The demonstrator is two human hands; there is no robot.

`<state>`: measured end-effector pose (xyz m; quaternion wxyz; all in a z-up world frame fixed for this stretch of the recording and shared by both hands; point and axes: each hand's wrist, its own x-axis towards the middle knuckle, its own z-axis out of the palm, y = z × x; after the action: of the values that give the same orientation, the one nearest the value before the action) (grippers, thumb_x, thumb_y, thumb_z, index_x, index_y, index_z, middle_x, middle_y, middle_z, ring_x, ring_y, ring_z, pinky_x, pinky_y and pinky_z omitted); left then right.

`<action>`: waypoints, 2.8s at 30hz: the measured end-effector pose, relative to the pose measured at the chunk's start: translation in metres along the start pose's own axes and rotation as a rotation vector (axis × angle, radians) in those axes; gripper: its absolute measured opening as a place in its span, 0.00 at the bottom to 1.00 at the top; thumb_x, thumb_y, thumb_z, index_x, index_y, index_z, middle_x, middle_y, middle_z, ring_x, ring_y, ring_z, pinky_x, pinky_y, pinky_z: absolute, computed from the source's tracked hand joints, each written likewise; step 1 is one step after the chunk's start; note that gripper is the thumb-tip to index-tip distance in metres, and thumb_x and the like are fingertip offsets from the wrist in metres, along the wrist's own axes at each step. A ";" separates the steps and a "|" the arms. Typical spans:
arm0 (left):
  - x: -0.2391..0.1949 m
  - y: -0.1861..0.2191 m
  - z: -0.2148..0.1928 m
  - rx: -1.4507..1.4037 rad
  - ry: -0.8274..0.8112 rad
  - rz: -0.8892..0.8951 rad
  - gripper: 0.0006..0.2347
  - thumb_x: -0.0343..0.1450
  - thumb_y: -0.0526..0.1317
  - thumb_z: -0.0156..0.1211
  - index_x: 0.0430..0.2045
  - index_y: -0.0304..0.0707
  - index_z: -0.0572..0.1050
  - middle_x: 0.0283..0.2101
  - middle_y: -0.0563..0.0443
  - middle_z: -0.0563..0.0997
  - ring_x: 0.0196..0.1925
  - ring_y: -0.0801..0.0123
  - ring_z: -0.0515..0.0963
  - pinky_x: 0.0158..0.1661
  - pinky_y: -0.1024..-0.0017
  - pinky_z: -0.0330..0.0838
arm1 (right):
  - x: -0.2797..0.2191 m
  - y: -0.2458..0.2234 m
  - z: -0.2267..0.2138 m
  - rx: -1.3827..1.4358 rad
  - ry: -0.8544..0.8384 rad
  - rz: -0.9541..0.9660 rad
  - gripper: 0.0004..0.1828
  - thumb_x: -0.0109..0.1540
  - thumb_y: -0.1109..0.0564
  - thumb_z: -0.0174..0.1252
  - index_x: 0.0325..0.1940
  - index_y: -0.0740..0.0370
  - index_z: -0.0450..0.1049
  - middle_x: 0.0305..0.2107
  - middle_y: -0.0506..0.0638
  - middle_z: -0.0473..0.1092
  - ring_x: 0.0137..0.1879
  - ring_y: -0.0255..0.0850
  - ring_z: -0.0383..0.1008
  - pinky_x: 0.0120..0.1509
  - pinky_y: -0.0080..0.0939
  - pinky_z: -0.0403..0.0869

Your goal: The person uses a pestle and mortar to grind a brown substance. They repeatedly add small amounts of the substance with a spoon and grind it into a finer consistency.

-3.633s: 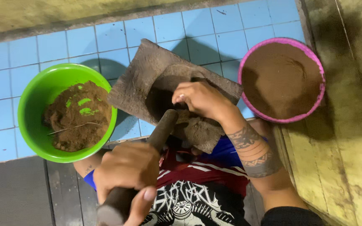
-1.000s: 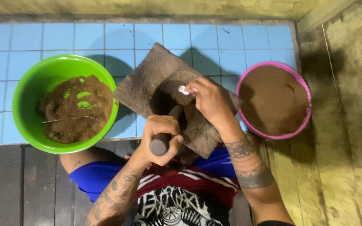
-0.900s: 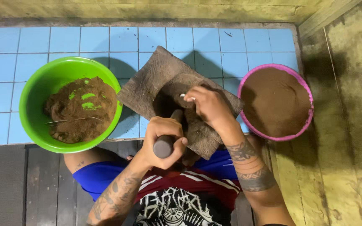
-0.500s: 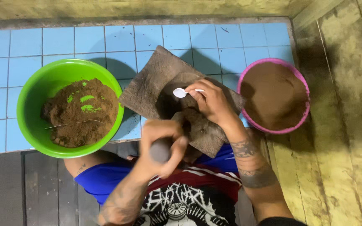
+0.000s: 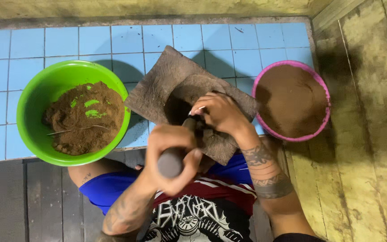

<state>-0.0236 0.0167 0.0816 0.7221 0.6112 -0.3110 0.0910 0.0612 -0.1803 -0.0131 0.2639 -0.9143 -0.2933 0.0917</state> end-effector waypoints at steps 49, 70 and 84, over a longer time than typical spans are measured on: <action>0.001 0.049 -0.004 -0.025 -0.030 0.023 0.14 0.69 0.34 0.53 0.09 0.42 0.69 0.10 0.54 0.66 0.10 0.65 0.67 0.19 0.73 0.64 | 0.006 0.001 0.004 0.156 0.029 0.009 0.04 0.65 0.61 0.57 0.37 0.57 0.77 0.35 0.54 0.79 0.44 0.58 0.79 0.50 0.56 0.76; -0.006 -0.032 -0.001 0.044 -0.043 0.027 0.16 0.69 0.37 0.56 0.06 0.42 0.65 0.09 0.51 0.64 0.09 0.59 0.62 0.17 0.68 0.59 | -0.013 0.005 0.012 0.737 0.117 0.090 0.18 0.58 0.77 0.49 0.48 0.66 0.72 0.45 0.59 0.70 0.55 0.49 0.75 0.66 0.48 0.72; -0.027 -0.088 0.014 0.019 0.012 0.082 0.17 0.68 0.36 0.58 0.06 0.44 0.62 0.09 0.56 0.65 0.10 0.65 0.65 0.18 0.71 0.61 | 0.004 0.045 0.023 0.249 0.304 -0.072 0.11 0.66 0.66 0.55 0.41 0.51 0.78 0.43 0.45 0.75 0.50 0.48 0.79 0.54 0.43 0.77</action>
<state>-0.0043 -0.0104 -0.0053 0.7137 0.6043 -0.3304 0.1274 0.0793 -0.1986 -0.0562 0.4193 -0.8668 -0.2690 -0.0215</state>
